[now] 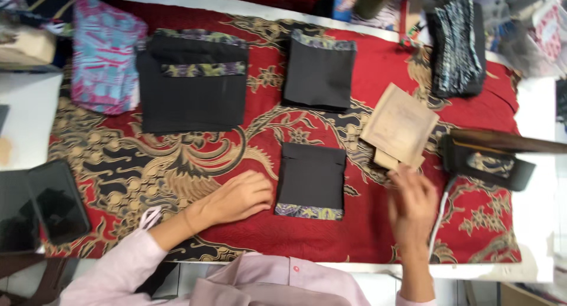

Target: The person irons small black fabric pieces using a cardboard template and a steam iron. They repeatedly place the template on the fabric, press with the iron, remove the template, and fold the fabric. The process is repeated for multiple pieces on a patterned red tablecloth.

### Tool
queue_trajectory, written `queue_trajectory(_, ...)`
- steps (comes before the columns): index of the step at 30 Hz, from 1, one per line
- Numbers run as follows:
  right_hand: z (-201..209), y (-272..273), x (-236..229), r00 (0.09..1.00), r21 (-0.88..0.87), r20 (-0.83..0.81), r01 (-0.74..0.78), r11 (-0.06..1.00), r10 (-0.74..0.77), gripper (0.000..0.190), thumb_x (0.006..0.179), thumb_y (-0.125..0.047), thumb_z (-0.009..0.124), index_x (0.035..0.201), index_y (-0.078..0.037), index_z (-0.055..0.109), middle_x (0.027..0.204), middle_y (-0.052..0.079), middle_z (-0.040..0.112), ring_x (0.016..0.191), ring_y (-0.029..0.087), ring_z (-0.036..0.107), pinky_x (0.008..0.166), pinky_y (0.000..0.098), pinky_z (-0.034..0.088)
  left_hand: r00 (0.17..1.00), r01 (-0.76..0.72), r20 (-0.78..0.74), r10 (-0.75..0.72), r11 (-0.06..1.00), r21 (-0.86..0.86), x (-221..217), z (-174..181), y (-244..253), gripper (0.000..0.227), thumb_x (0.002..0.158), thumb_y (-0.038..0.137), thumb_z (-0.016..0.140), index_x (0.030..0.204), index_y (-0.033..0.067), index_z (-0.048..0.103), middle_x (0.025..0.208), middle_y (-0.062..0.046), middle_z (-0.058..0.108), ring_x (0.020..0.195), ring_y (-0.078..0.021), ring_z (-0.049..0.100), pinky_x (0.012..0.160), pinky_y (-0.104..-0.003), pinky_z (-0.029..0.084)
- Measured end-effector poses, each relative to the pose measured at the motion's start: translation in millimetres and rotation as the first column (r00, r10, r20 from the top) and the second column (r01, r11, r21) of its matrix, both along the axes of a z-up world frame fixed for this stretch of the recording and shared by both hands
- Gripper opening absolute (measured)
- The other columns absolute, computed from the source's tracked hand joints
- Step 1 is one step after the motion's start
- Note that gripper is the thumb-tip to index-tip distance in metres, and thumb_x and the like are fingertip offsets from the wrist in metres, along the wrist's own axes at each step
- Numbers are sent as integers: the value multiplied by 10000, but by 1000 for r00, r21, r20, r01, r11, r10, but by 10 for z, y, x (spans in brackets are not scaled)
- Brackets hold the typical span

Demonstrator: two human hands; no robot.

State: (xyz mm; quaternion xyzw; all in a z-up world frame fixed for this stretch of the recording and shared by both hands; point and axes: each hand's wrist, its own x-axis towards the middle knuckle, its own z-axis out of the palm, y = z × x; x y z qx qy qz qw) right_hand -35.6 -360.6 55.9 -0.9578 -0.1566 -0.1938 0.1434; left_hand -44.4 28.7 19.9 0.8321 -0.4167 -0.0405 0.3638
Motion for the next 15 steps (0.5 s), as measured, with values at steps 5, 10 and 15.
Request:
queue_trajectory(5, -232, 163, -378, 972, 157, -139, -165, 974, 187, 206, 804, -107, 798, 998, -99, 726, 1093, 24, 727, 1073, 255, 633, 969, 407, 473, 974, 46, 223, -34, 998, -53, -42, -50, -87, 214, 823, 118, 675, 1023, 54, 713, 1072, -54, 677, 1045, -234, 633, 963, -380, 489)
queue_trajectory(10, -331, 291, -478, 940, 118, -154, -289, 950, 305, 256, 816, -121, 793, 1066, -89, 748, 1146, 15, 739, 1122, 222, 646, 980, 384, 487, 888, 160, 419, -191, 981, 107, 84, -66, -130, 258, 810, 133, 643, 1032, 32, 726, 1067, -61, 689, 1064, -216, 634, 1016, -378, 489)
queue_trajectory(15, -286, 369, -482, 923, 118, -188, -318, 941, 335, 383, 791, -278, 809, 1093, -55, 734, 1173, 35, 719, 1138, 238, 634, 983, 414, 468, 834, 198, 461, -304, 944, 264, 122, -96, -159, 149, 838, 160, 628, 907, 43, 689, 995, -48, 680, 1051, -208, 646, 1059, -385, 493)
